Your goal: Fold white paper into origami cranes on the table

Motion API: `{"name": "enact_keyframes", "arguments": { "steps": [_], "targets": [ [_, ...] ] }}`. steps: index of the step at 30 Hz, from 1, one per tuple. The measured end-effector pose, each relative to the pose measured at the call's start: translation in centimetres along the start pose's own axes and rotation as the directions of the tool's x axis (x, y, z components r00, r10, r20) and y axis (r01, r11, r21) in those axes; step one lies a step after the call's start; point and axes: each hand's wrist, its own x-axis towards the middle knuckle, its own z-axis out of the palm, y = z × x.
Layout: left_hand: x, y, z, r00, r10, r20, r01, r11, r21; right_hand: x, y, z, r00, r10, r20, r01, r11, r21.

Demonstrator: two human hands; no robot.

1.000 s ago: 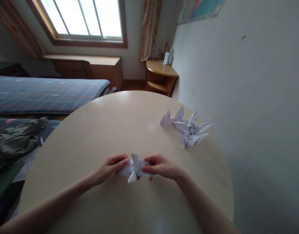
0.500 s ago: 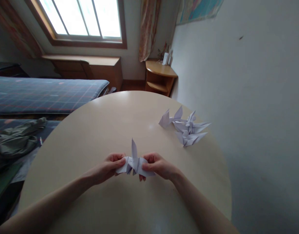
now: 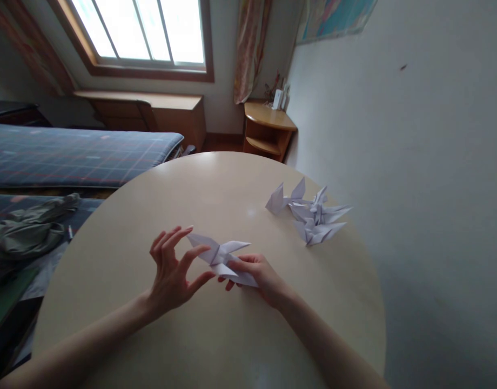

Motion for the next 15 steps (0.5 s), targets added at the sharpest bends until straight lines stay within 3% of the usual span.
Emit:
{"name": "enact_keyframes", "arguments": {
  "steps": [9,12,15],
  "targets": [
    [-0.1,-0.2,-0.1,0.991,0.116,-0.071,-0.12,0.991,-0.055,-0.6,0.2,0.7,0.996,0.03,0.084,-0.031,0.999,0.01],
    [0.1,0.0,0.0,0.998,0.013,-0.066,-0.022,0.991,-0.135,-0.7,0.0,0.1,0.99,0.027,0.139,-0.01,0.993,-0.122],
    [0.3,0.0,0.3,0.991,-0.135,0.021,0.136,0.96,-0.243,-0.8,-0.3,-0.8,0.992,-0.118,0.043,0.126,0.932,-0.34]
  ]
}}
